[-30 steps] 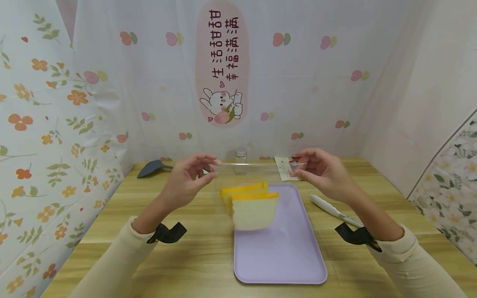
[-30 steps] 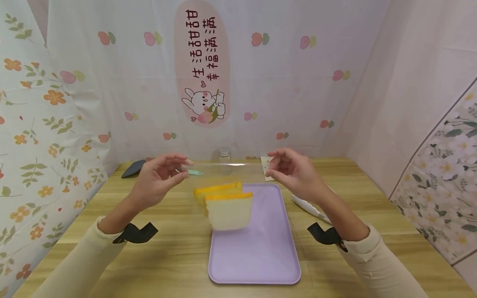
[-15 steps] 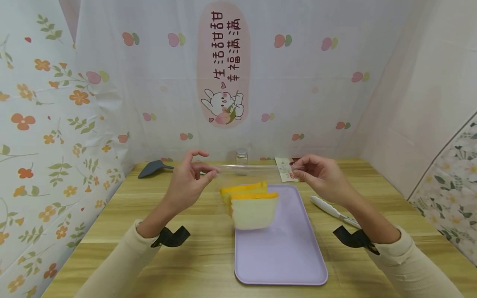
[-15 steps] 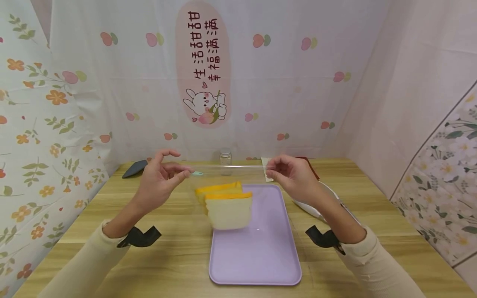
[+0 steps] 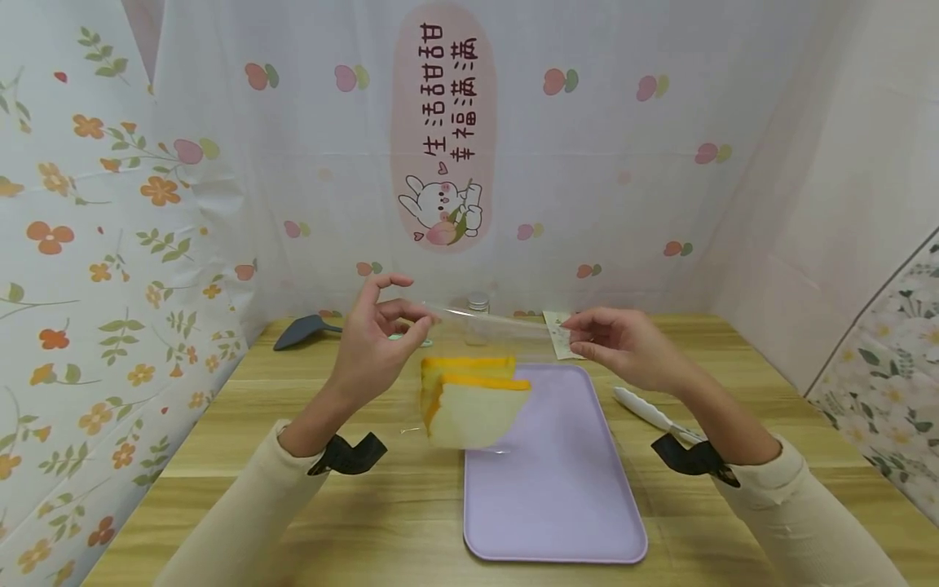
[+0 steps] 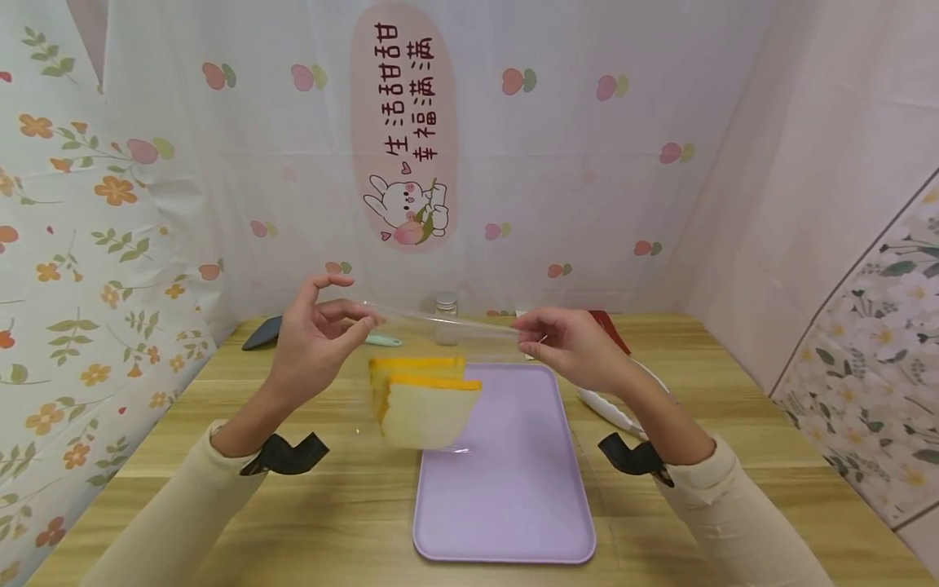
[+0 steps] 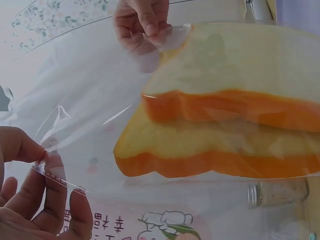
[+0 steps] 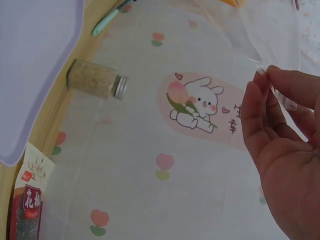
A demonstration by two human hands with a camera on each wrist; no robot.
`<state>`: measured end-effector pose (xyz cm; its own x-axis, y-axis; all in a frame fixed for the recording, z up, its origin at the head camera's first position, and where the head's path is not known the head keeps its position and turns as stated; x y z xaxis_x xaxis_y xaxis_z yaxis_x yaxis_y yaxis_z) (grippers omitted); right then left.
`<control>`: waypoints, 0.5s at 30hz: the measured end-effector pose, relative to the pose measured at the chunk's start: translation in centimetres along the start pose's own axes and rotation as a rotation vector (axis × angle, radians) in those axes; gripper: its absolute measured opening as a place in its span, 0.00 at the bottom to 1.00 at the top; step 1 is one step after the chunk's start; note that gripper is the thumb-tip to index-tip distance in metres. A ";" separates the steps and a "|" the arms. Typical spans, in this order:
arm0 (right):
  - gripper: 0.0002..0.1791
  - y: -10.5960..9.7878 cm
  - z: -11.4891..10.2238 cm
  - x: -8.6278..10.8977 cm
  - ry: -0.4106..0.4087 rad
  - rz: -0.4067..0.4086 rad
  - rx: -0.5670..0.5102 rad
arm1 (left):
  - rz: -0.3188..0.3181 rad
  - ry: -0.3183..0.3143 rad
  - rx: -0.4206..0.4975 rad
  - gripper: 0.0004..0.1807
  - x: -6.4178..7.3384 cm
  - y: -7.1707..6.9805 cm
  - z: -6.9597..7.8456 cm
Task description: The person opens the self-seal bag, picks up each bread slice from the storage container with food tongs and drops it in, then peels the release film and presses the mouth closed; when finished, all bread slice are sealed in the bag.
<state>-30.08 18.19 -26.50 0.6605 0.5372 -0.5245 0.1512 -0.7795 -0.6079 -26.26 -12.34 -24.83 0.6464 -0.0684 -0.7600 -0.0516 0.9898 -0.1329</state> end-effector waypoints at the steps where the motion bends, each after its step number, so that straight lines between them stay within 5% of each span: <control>1: 0.13 0.0 0.1 -0.1 0.000 -0.006 0.001 | 0.000 0.003 -0.001 0.23 -0.1 0.1 0.1; 9: 0.17 1.0 -1.6 -1.4 -0.024 -0.047 0.144 | -0.019 -0.011 0.003 0.23 -0.1 0.7 0.9; 15: 0.17 3.5 -4.3 -4.3 -0.045 -0.064 0.170 | -0.039 -0.021 -0.037 0.24 0.1 0.9 1.2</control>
<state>-29.20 11.74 -23.79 0.6194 0.6007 -0.5054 0.0626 -0.6796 -0.7309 -25.33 -11.32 -24.25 0.6644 -0.1039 -0.7401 -0.0539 0.9810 -0.1862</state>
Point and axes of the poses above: each hand's wrist, its own x-axis away from the middle knuckle, its own y-axis out of the palm, z = x × y, the point moved 5 cm from there along -x, towards the middle knuckle, and after that the axes turned 4 degrees about z, right-handed, at the moved point
